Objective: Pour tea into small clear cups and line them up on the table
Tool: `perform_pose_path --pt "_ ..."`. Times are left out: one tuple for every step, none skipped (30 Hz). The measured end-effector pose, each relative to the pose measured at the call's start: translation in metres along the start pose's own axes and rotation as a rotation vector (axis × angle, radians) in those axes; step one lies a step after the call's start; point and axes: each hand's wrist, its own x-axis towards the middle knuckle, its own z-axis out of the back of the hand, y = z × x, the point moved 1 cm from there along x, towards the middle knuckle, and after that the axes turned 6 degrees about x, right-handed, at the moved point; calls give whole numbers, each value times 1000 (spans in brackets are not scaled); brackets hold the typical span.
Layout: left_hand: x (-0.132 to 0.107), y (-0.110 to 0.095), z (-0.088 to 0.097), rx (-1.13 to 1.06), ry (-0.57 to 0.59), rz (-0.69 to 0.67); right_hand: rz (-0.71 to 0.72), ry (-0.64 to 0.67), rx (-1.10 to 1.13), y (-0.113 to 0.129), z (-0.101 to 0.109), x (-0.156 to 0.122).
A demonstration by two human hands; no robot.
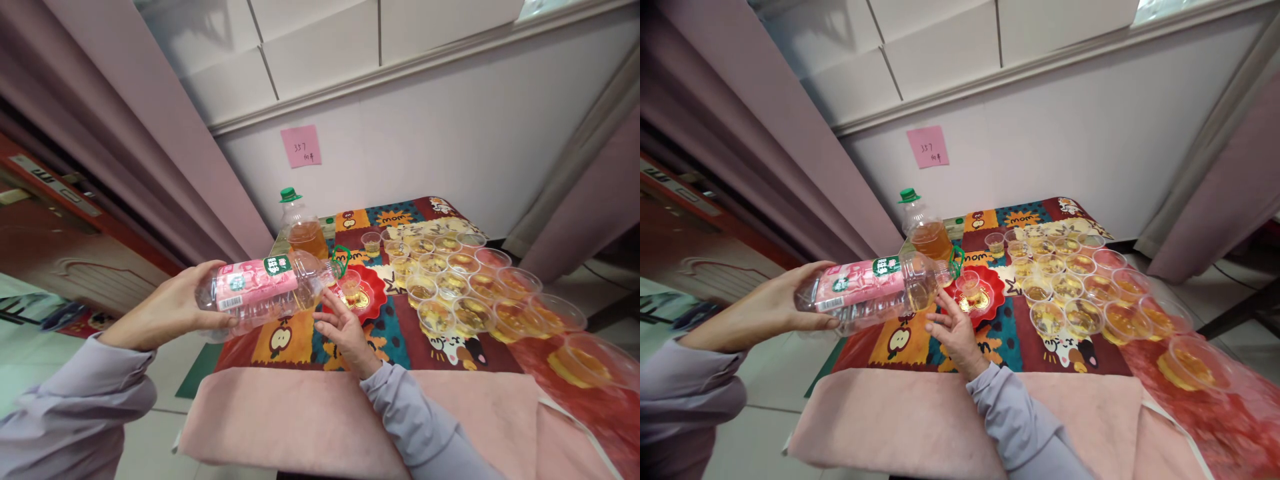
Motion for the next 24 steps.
perform_pose_path --pt "1 4 -1 -2 84 -6 2 1 -1 0 0 0" --pt "2 7 -2 3 150 -10 4 2 -1 0 0 0" --pt "3 10 -3 14 182 -12 5 2 -1 1 0 0" --pt "3 12 -3 26 176 -12 6 3 0 1 0 0" --pt "3 13 -3 37 170 -14 7 3 1 1 0 -1" --pt "3 13 -3 44 169 -18 8 3 2 1 0 0" --pt "3 13 -3 49 171 -19 9 3 3 1 0 0" --pt "3 12 -3 53 173 -19 11 3 4 1 0 0" --pt "2 12 -3 57 174 -18 13 3 6 1 0 0" --pt "2 11 -2 61 175 -18 15 3 7 0 1 0" --pt "1 10 -2 63 177 -19 16 2 7 0 1 1" --pt "1 10 -2 62 180 -22 16 1 8 0 1 1" --pt "1 10 -2 58 183 -26 15 0 7 -1 1 1" --pt "1 10 -2 53 186 -28 15 -2 7 -1 2 2" --pt "1 11 -2 50 189 -28 16 -4 6 -1 2 2" --pt "1 11 -2 48 192 -28 18 -6 6 -1 2 2" --pt "1 11 -2 47 195 -28 20 -7 6 -2 2 2" --pt "2 12 -2 47 199 -29 21 -7 5 -2 2 2" --pt "2 12 -2 50 203 -32 23 -8 5 -2 2 2" --pt "3 12 -3 53 204 -34 24 -8 5 -2 3 2" --pt "3 12 -3 57 201 -33 24 -7 4 -3 3 2" --pt "4 12 -3 64 195 -30 24 -7 4 -3 3 2" --pt "4 11 -3 70 192 -28 23 -7 5 -3 3 3" --pt "4 10 -3 72 192 -30 22 -8 5 -3 3 3"
